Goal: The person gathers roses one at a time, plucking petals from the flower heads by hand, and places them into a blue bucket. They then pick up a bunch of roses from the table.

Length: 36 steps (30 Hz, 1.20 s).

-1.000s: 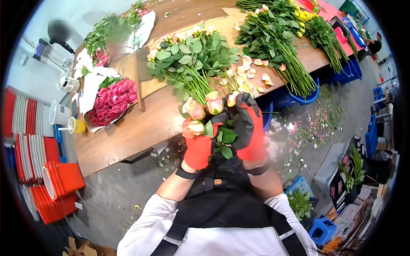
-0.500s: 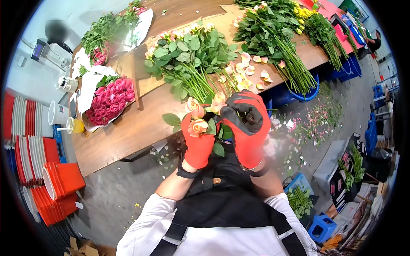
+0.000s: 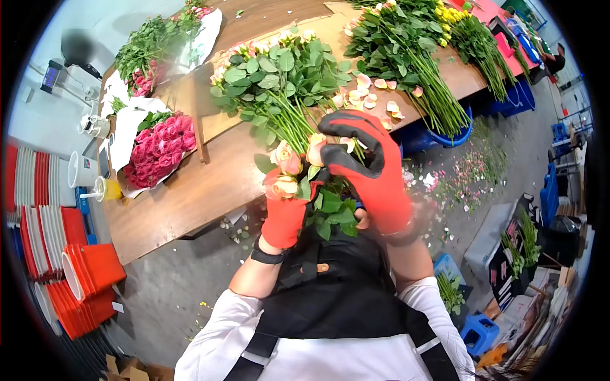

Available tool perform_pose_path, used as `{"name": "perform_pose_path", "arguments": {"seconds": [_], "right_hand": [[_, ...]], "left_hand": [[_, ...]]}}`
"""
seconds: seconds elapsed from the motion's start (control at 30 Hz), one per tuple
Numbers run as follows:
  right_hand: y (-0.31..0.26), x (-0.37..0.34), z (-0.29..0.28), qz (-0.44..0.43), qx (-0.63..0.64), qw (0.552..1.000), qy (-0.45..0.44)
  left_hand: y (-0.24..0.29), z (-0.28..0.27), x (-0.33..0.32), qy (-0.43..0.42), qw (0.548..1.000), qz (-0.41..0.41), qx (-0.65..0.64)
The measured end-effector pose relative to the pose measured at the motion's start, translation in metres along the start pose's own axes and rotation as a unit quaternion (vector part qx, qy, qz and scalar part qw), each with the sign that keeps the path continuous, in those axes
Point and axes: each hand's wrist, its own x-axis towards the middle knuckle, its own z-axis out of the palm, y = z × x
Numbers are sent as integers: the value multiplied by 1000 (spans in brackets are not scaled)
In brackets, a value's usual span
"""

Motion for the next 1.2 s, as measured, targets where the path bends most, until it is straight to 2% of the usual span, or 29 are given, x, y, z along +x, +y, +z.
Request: {"name": "perform_pose_path", "arguments": {"seconds": [0.1,0.13,0.23,0.27,0.3,0.33,0.37,0.4,0.43,0.5,0.53,0.57,0.63,0.7,0.73,0.77,0.83,0.87,0.93,0.97,1.03,1.07,1.1,1.17,1.2], "right_hand": [[15,-1,7,59,108,992,2],[16,-1,8,46,130,990,4],[19,-3,9,163,287,944,22],[30,-4,12,137,305,942,28],[43,-6,13,140,347,927,34],[57,-8,13,144,389,909,40],[68,-9,11,147,430,889,46],[76,-7,6,130,412,900,50],[81,-7,-1,194,391,896,83],[127,1,-18,167,183,967,54],[147,0,-24,123,-63,988,74],[167,0,-28,71,-306,945,89],[217,6,-25,128,-394,907,75],[233,12,-16,124,-529,839,40],[238,13,-12,127,-577,806,21],[243,14,-9,164,-558,813,-3],[246,20,-9,137,-546,826,-9],[249,23,-10,132,-537,833,-12],[261,28,-14,125,-519,845,-15],[265,28,-14,130,-491,861,29],[254,35,-13,133,-431,885,116],[237,31,-15,123,-421,890,128],[220,29,-16,118,-435,883,130],[215,17,-20,51,-404,901,151],[204,11,-19,63,-337,923,174]], "left_hand": [[-2,-2,-3,1,997,41,58],[-6,-3,-4,3,996,47,72],[-19,-3,-4,12,999,6,33],[-22,0,-3,13,1000,-16,6],[-27,1,-3,14,999,-37,-21],[-34,-4,-5,-13,998,-66,8],[-39,-7,-6,-16,996,-78,-35],[-43,-9,-7,-19,993,-89,-78],[-44,-12,-7,-23,987,-101,-120],[-37,-25,-5,-1,984,-129,-121],[-44,-37,-5,-31,997,-60,27],[-38,-40,-4,-41,998,-18,48],[-27,-45,-3,-55,992,67,88],[-33,-51,-9,-59,980,79,172],[-32,-49,-11,-43,989,37,138],[-30,-46,-12,-27,994,-5,104],[-30,-47,-12,-26,992,-7,125],[-36,-53,-13,-40,982,31,180],[-26,-46,-9,-47,990,-34,127],[-17,-39,-5,-23,995,-91,39],[-7,-31,3,27,970,-200,-136],[-19,-36,5,14,972,-181,-147],[-16,-34,6,14,984,-148,-101],[-5,-31,10,16,997,-79,-6],[-6,-33,12,24,995,-96,-29]]}}
